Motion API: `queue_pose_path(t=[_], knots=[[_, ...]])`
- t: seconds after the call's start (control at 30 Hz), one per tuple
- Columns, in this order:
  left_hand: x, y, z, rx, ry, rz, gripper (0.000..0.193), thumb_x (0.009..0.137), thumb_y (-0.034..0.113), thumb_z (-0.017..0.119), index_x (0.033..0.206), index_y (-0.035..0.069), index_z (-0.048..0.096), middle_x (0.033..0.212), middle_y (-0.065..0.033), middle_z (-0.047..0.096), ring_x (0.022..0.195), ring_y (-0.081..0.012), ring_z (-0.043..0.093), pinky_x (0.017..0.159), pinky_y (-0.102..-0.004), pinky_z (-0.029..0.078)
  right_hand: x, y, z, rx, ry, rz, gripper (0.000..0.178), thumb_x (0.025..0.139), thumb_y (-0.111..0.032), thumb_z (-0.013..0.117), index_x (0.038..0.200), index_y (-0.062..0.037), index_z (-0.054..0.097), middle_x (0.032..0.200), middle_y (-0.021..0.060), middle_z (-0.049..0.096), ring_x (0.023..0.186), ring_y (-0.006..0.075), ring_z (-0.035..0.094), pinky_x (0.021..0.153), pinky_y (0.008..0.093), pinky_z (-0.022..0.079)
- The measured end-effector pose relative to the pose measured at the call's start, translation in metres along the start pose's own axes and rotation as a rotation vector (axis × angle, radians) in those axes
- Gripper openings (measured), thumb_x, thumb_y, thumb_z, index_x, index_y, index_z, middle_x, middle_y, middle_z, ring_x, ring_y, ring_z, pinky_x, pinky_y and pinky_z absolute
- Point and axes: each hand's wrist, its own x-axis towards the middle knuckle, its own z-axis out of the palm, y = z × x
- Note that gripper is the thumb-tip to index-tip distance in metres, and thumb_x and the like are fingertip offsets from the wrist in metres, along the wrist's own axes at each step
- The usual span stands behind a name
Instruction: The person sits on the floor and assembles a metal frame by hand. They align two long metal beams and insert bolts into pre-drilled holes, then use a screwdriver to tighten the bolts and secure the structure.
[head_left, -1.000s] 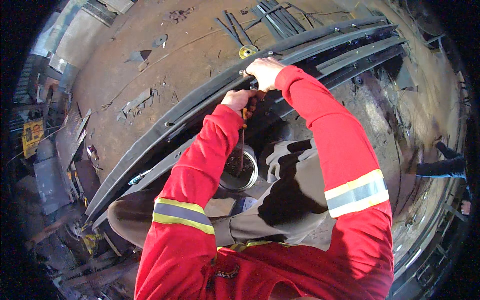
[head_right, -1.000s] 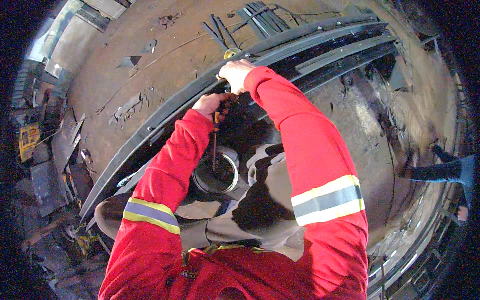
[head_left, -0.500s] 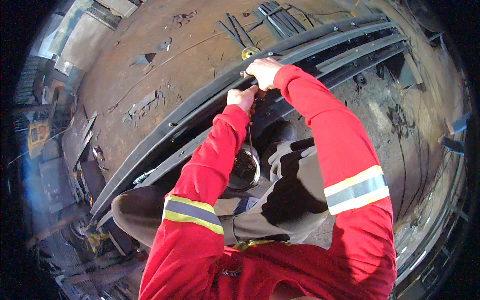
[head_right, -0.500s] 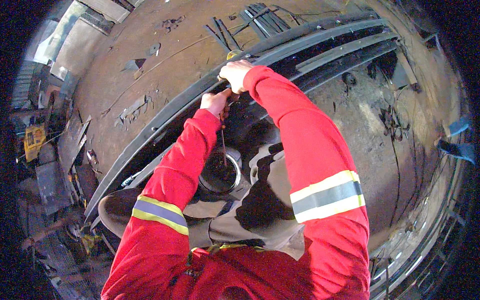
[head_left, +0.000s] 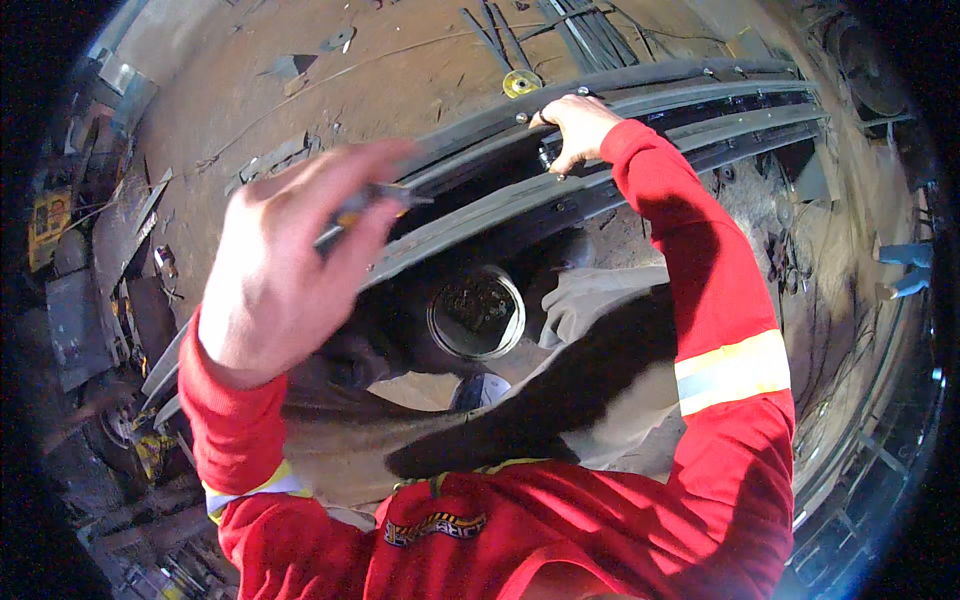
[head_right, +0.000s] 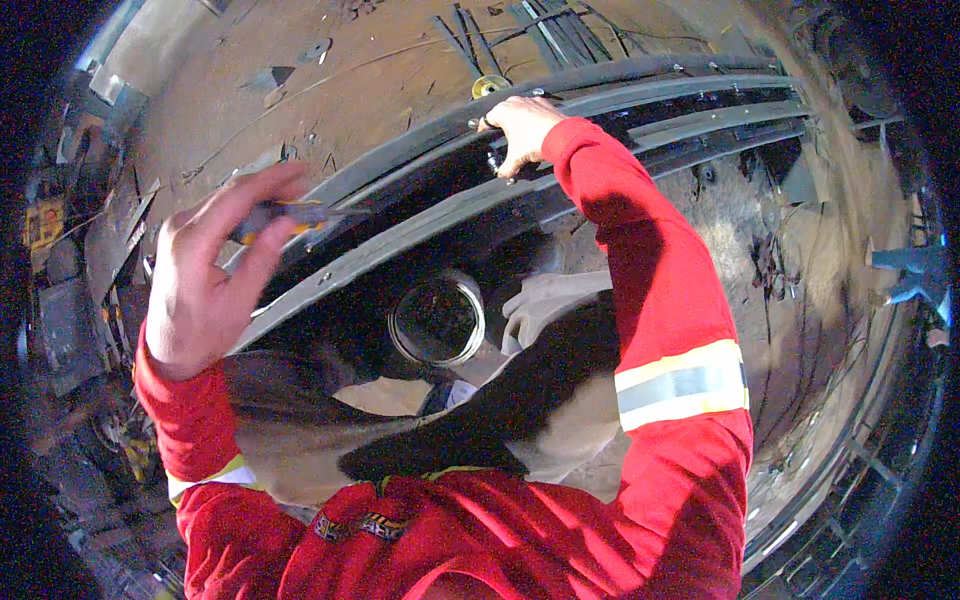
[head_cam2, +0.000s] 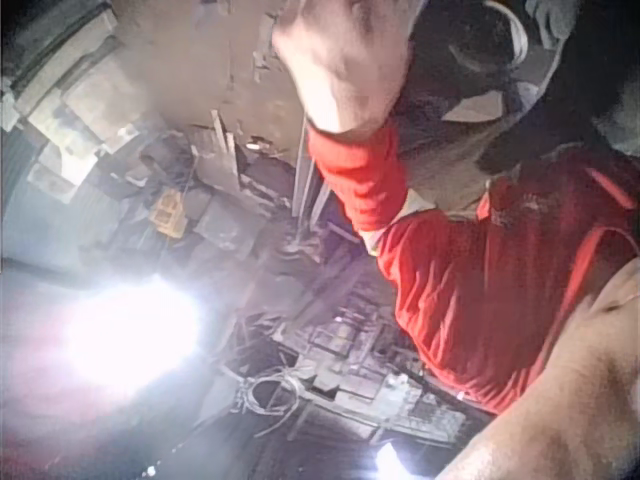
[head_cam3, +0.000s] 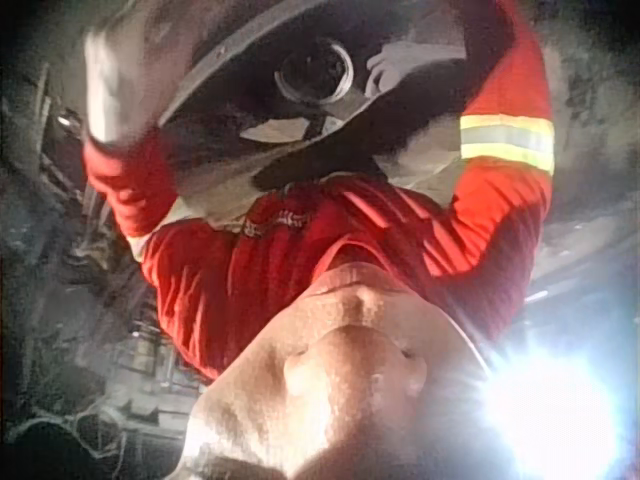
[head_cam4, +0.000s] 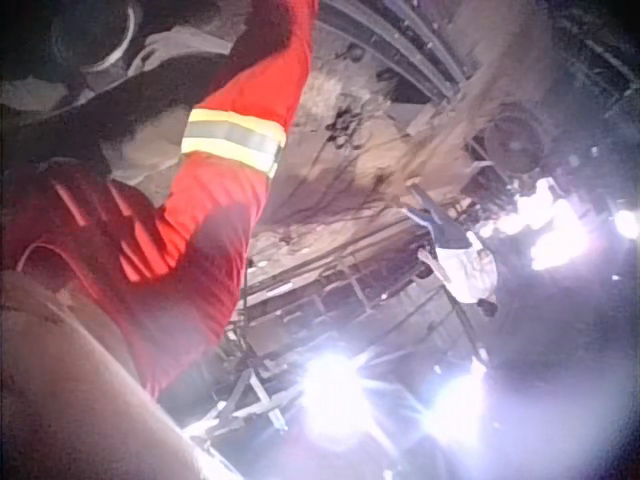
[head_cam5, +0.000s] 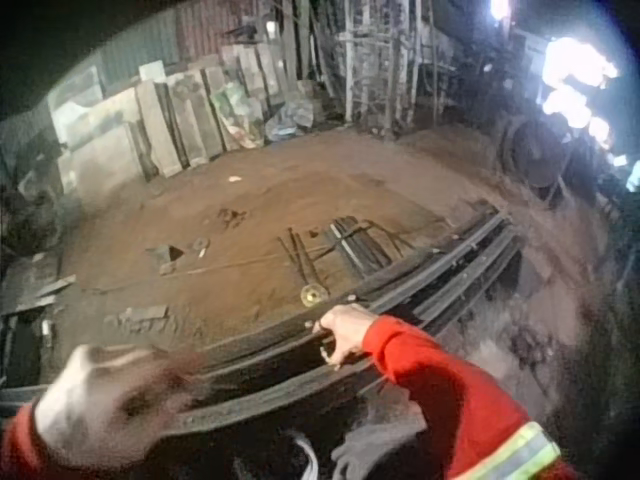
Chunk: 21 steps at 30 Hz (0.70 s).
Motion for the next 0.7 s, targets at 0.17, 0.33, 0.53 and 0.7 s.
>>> queue_pose_path(t=[0.17,0.33,0.53,0.7], knots=[[-0.088,-0.125,0.009,0.222,-0.195,-0.475,0.019,0.089,0.015,0.059,0.097,-0.002,0.062,0.069,-0.0193,0.062,0.066,-0.0285,0.064,0.061,-0.0389,0.050,0.003,-0.009,-0.006,0.003,0.026,-0.027,0.070,0.045,-0.029,0.084,0.111,-0.0103,0.067,0.101,0.0144,0.069,0.098,0.0312,0.065,0.086,0.0430,0.050],[-0.118,-0.129,0.052,-1.144,0.196,-0.851,0.022,0.085,0.006,0.058,0.103,0.000,0.049,0.079,-0.0112,0.060,0.066,-0.0198,0.059,0.060,-0.0319,0.049,0.001,-0.013,-0.011,0.010,-0.050,0.049,0.072,0.046,-0.029,0.085,0.113,-0.0107,0.066,0.103,0.0146,0.069,0.099,0.0311,0.064,0.086,0.0427,0.050],[-0.088,-0.130,0.138,-0.412,-0.115,-0.392,0.021,0.088,0.009,0.046,0.106,-0.001,0.053,0.090,-0.0168,0.063,0.078,-0.0279,0.063,0.072,-0.0369,0.051,-0.001,-0.017,-0.010,0.015,0.021,0.029,0.065,0.046,-0.023,0.080,0.109,-0.0083,0.068,0.099,0.0144,0.069,0.094,0.0303,0.065,0.085,0.0401,0.050],[-0.027,-0.089,0.175,0.223,-0.040,-0.390,0.031,0.091,0.033,0.056,0.094,0.002,0.054,0.078,-0.0243,0.063,0.071,-0.0413,0.064,0.063,-0.0488,0.052,0.002,-0.012,-0.006,0.005,-0.004,0.021,0.070,0.046,-0.028,0.083,0.112,-0.0112,0.067,0.098,0.0148,0.070,0.094,0.0314,0.066,0.085,0.0424,0.051]])
